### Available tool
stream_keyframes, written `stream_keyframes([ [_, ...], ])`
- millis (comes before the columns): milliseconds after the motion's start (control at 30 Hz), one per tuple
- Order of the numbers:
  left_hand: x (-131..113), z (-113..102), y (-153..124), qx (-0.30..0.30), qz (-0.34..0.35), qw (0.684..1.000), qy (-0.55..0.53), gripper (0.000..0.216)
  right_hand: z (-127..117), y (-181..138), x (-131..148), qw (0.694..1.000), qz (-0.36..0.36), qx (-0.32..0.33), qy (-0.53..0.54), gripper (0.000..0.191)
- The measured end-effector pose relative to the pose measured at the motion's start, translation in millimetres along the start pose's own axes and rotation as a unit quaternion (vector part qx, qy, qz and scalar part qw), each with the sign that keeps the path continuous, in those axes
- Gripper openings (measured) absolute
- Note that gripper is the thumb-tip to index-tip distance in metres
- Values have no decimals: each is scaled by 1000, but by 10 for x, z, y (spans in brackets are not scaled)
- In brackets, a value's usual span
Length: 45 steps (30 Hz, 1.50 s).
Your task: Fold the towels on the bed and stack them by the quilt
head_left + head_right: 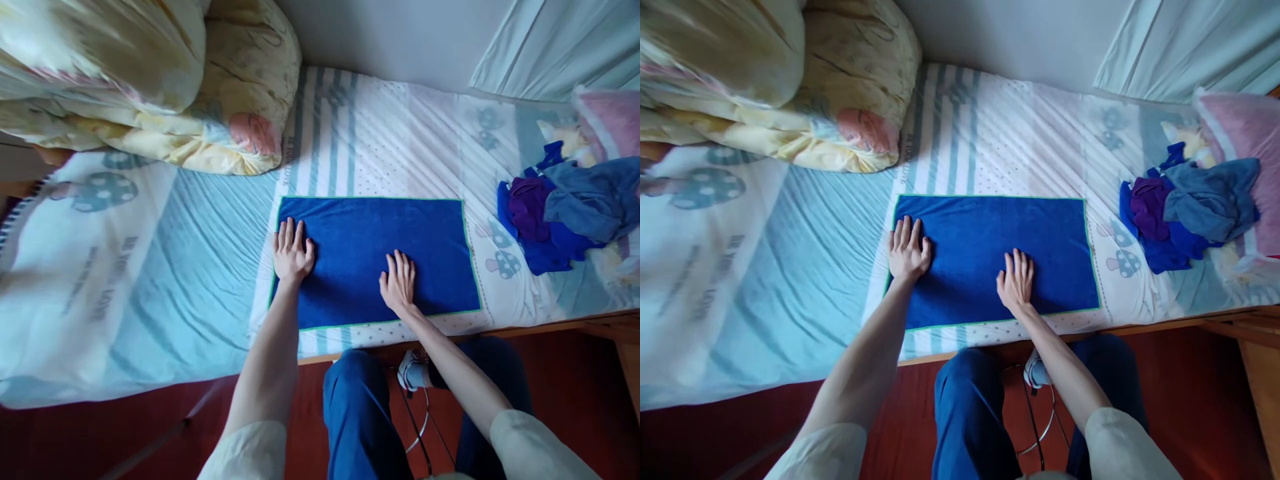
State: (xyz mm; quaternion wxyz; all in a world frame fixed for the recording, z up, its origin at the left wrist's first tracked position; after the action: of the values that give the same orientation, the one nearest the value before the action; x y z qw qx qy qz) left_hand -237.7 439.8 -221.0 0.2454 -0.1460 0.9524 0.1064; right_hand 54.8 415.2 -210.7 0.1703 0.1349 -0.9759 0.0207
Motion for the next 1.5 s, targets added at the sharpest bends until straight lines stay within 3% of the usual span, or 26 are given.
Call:
stream_keyframes([
  [133,-10,-24,-2,7,-8,1000,-11,66,178,356,479,989,-131,62,39,59],
  [233,-30,-39,-7,16,-19,1000,-10,66,240,527,337,983,-152,93,31,60],
  [300,-56,-62,-8,11,-17,1000,-1,67,175,588,-1,988,-130,88,9,61],
  [567,-109,-83,-7,18,-20,999,19,69,-382,745,-1802,997,23,-14,-74,64],
  [633,-121,-91,-6,16,-20,999,20,69,-451,810,-2109,994,59,-36,-83,65],
  [700,-132,-99,-6,11,-18,1000,18,69,-481,887,-2220,989,95,-60,-91,65],
  [800,-139,-108,-8,1,-12,1000,12,70,-422,1021,-1831,987,106,-91,-76,65],
  [900,-146,-118,-9,-10,-8,1000,9,72,-126,1157,-777,999,-12,-47,-16,64],
  [1000,-156,-131,-8,-18,-6,1000,13,74,185,1173,221,991,-127,28,39,63],
  [1100,-160,-132,-7,-17,-8,1000,16,74,305,1167,571,980,-176,71,58,61],
  [1200,-160,-126,-6,-12,-11,1000,19,74,243,1232,249,981,-173,80,45,59],
  [1367,-169,-133,-8,-10,-17,1000,22,74,-103,1425,-891,996,-85,29,-3,61],
  [1500,-175,-141,-8,-11,-22,1000,15,75,-305,1465,-1490,997,-54,7,-50,63],
])
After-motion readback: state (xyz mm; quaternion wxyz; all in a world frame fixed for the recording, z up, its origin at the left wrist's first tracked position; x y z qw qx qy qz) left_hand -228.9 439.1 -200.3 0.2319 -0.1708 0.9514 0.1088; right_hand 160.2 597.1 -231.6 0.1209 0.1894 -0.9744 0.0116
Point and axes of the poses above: each hand's wrist, its own y-axis towards the middle knuckle, its own z-axis out of the palm, x = y × z, the point moved 10 cm from there along y, towards the middle knuckle, and after that the axes turned 1 degree about y, right-handed, at the moved point
